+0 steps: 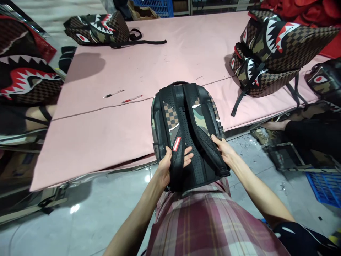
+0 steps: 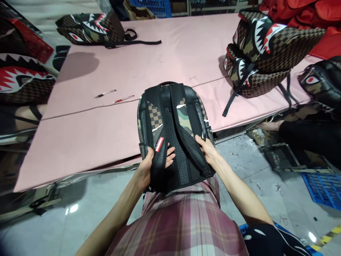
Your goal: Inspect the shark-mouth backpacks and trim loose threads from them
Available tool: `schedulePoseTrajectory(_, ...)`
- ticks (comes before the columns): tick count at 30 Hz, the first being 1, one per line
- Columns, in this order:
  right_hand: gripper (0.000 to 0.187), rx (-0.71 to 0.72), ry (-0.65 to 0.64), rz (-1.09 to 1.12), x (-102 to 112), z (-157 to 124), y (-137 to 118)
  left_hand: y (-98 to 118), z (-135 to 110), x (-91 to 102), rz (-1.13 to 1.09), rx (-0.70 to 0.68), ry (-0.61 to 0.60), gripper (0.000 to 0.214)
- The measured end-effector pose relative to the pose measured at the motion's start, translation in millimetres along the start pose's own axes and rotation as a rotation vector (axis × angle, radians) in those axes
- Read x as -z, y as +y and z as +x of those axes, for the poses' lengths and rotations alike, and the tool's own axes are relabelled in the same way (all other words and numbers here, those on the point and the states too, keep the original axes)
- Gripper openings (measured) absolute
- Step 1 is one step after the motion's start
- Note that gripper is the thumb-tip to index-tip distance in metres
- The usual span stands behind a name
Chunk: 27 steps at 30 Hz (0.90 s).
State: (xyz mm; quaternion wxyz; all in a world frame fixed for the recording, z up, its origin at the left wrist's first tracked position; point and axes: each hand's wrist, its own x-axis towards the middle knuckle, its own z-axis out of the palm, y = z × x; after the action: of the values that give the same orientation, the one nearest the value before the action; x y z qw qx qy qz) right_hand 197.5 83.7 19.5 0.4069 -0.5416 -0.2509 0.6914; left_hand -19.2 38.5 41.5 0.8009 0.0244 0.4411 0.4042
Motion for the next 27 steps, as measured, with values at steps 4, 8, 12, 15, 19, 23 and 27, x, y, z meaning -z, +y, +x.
schedulePoseTrajectory(4,0.025,-0.041,0.002,0.041,-0.8,-0.7,-1.1,0.5,2.1,1.7,0.003,0.010,-0.006,0.065)
schedulePoseTrajectory(8,0.026,-0.061,0.019,0.077,-3.0,-1.6,-0.2,-2.1,4.2,2.9,0.021,0.014,0.007,0.064)
schedulePoseTrajectory(12,0.035,-0.049,0.012,0.061,-0.3,-6.6,-5.1,5.1,-2.7,5.7,0.112,-0.019,0.048,0.064)
schedulePoseTrajectory(15,0.038,0.110,0.044,-0.049,6.0,-5.7,-20.6,31.5,-11.2,5.0,0.318,-0.138,0.102,0.055)
schedulePoseTrajectory(19,0.040,0.344,0.096,-0.196,8.8,20.6,-53.3,86.0,-2.7,-2.2,0.474,-0.453,0.174,0.033)
schedulePoseTrajectory(23,0.041,0.391,0.136,-0.175,0.0,72.2,-84.4,135.3,36.6,-9.7,0.505,-0.610,0.227,0.037)
schedulePoseTrajectory(27,0.038,0.389,0.163,-0.170,-7.9,126.3,-111.6,170.7,84.0,-13.2,0.527,-0.657,0.255,0.045)
